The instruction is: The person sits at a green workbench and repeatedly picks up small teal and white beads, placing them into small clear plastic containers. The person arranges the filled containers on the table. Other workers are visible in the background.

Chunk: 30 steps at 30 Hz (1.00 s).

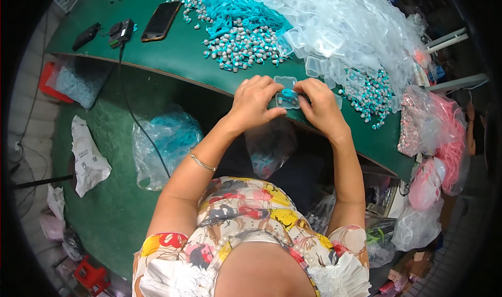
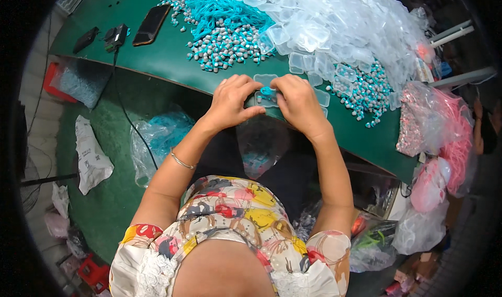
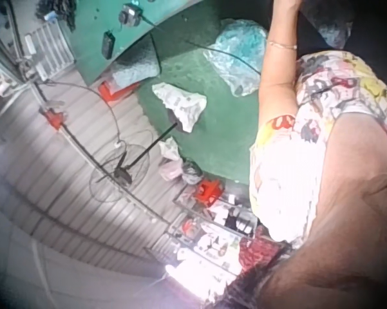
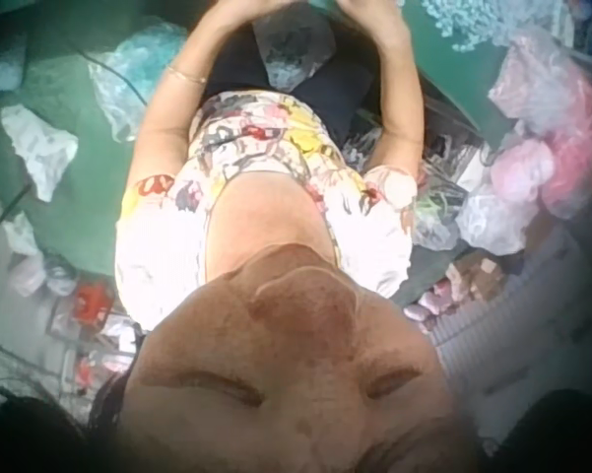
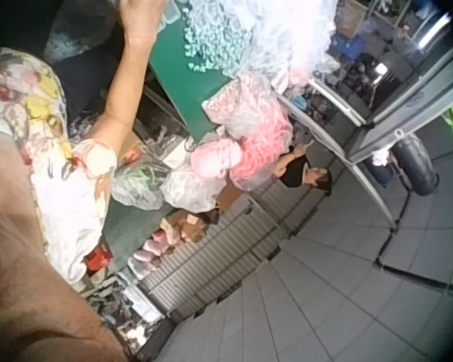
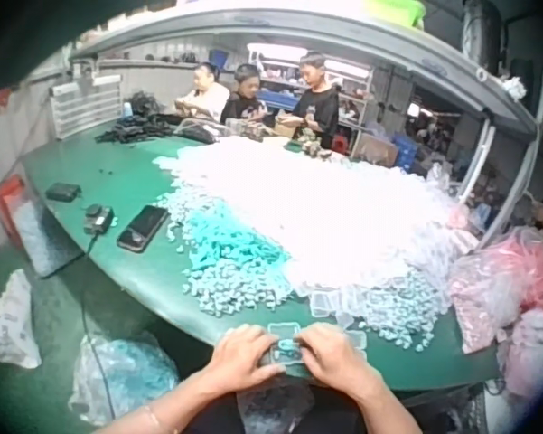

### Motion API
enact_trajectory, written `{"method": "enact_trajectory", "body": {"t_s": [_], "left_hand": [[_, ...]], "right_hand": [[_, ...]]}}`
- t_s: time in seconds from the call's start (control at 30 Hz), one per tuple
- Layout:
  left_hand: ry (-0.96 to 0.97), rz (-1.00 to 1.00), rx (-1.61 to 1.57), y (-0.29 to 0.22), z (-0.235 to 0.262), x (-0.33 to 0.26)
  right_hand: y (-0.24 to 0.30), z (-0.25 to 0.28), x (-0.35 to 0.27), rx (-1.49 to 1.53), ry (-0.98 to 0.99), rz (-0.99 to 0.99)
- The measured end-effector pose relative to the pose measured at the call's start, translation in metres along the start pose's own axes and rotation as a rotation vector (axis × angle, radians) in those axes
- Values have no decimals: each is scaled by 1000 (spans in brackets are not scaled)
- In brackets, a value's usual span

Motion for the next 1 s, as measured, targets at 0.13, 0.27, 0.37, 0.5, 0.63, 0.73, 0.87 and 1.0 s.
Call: {"method": "enact_trajectory", "body": {"t_s": [0.13,0.27,0.37,0.5,0.63,0.73,0.87,1.0], "left_hand": [[13,14,-2,1,0,1],[21,23,2,0,1,1],[17,21,2,1,0,0],[32,24,3,0,0,1],[28,18,-9,-1,0,2],[12,28,5,-1,0,1],[3,4,6,-1,1,0],[5,6,-3,-1,1,0]], "right_hand": [[-1,0,0,14,-8,63],[-12,1,-14,111,-86,-6],[-11,1,-16,106,-107,-22],[-8,-4,-11,85,-107,33],[-11,-8,-13,52,-73,37],[-9,-8,-13,16,-53,50],[-16,-4,-10,81,-107,39],[-26,-4,-7,134,-58,-108]]}}
Point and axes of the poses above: each hand's wrist, its own x-axis towards the middle knuckle, its own z-axis out of the back of the hand, y = z × x, the point moved 9 cm from there along x, towards the middle knuckle, and after that the axes turned 15 degrees about z, right-handed, at the moved point
